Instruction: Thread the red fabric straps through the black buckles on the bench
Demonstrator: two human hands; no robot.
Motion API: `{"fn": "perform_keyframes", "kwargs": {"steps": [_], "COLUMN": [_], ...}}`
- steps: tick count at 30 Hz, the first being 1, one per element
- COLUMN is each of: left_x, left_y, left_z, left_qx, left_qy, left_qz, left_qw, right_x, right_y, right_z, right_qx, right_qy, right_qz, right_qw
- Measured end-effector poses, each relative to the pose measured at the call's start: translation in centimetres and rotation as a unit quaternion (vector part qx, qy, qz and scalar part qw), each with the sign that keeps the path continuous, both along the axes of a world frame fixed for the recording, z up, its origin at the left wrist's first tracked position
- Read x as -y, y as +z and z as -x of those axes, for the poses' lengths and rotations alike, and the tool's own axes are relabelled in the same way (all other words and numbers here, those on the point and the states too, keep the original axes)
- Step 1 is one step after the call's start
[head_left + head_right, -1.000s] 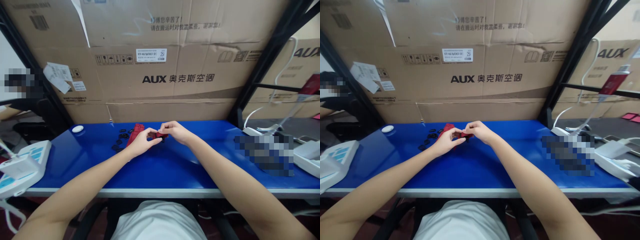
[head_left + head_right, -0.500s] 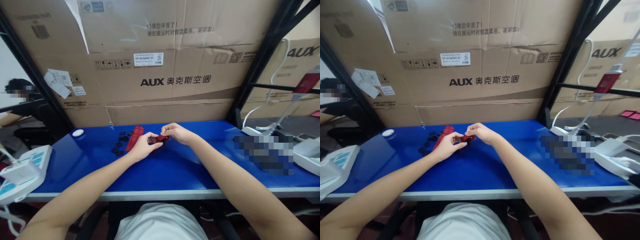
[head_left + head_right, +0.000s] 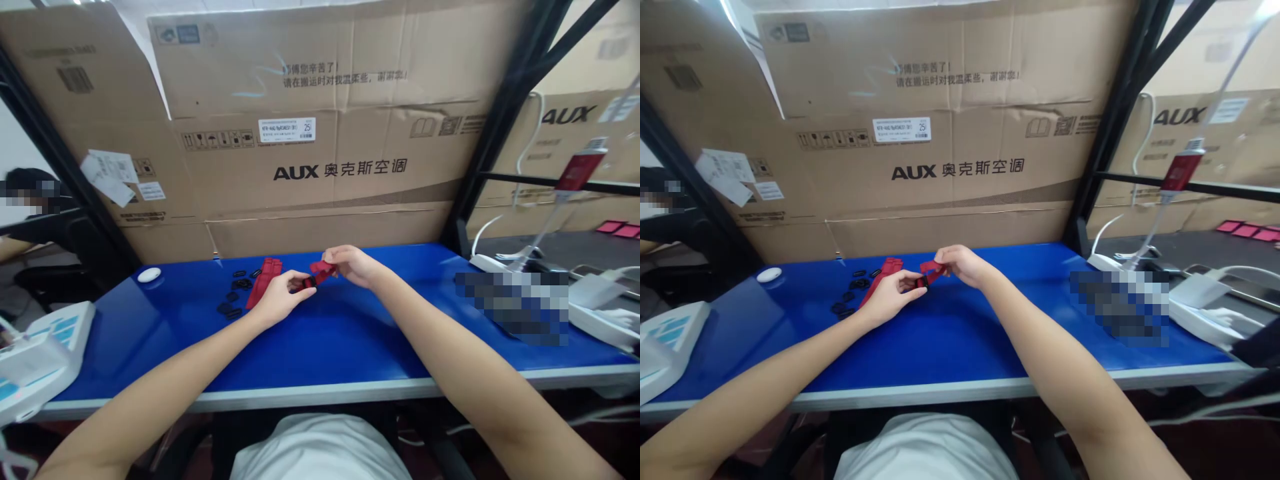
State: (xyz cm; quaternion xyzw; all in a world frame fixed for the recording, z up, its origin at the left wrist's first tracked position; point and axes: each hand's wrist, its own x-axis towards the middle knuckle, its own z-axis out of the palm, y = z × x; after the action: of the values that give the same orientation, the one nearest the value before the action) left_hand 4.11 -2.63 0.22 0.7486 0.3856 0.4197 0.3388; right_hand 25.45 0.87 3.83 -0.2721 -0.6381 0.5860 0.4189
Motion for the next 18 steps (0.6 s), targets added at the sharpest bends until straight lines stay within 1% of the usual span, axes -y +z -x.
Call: {"fn": "perform_keyframes", "kwargs": {"steps": [2,4,6,8,10,12,15,16,18], "left_x": [-0.2,-0.2,-0.1,-0.2,-0.5,-0.9,-1.6,-1.7,-1.8], "left_y": [0.4,0.9,1.3,1.6,1.5,1.2,0.9,0.8,0.6], "left_z": [0.1,-0.1,-1.0,-2.2,-3.3,-3.7,-2.9,-2.4,-1.6], "left_qx": [-0.026,-0.070,-0.115,-0.150,-0.184,-0.224,-0.296,-0.322,-0.371], "left_qy": [0.003,0.002,-0.010,-0.029,-0.032,-0.015,0.011,0.021,0.044], "left_qz": [-0.012,-0.056,-0.116,-0.156,-0.155,-0.141,-0.131,-0.127,-0.119], "left_qw": [1.000,0.996,0.987,0.976,0.970,0.964,0.946,0.938,0.920], "right_x": [-0.1,-0.1,0.1,0.1,0.0,-0.3,-0.9,-1.1,-1.6], "right_y": [-0.1,-0.2,-0.1,0.1,0.5,1.0,1.5,1.4,0.8], "right_z": [-0.1,0.1,0.5,0.5,-0.2,-1.5,-3.9,-4.6,-5.6], "right_qx": [-0.054,-0.081,-0.087,-0.090,-0.108,-0.151,-0.218,-0.226,-0.202], "right_qy": [0.006,0.025,0.042,0.046,0.033,-0.002,-0.053,-0.057,-0.036], "right_qz": [0.012,0.018,0.016,0.011,0.004,-0.008,-0.033,-0.033,-0.011], "right_qw": [0.998,0.996,0.995,0.995,0.994,0.988,0.974,0.972,0.979]}}
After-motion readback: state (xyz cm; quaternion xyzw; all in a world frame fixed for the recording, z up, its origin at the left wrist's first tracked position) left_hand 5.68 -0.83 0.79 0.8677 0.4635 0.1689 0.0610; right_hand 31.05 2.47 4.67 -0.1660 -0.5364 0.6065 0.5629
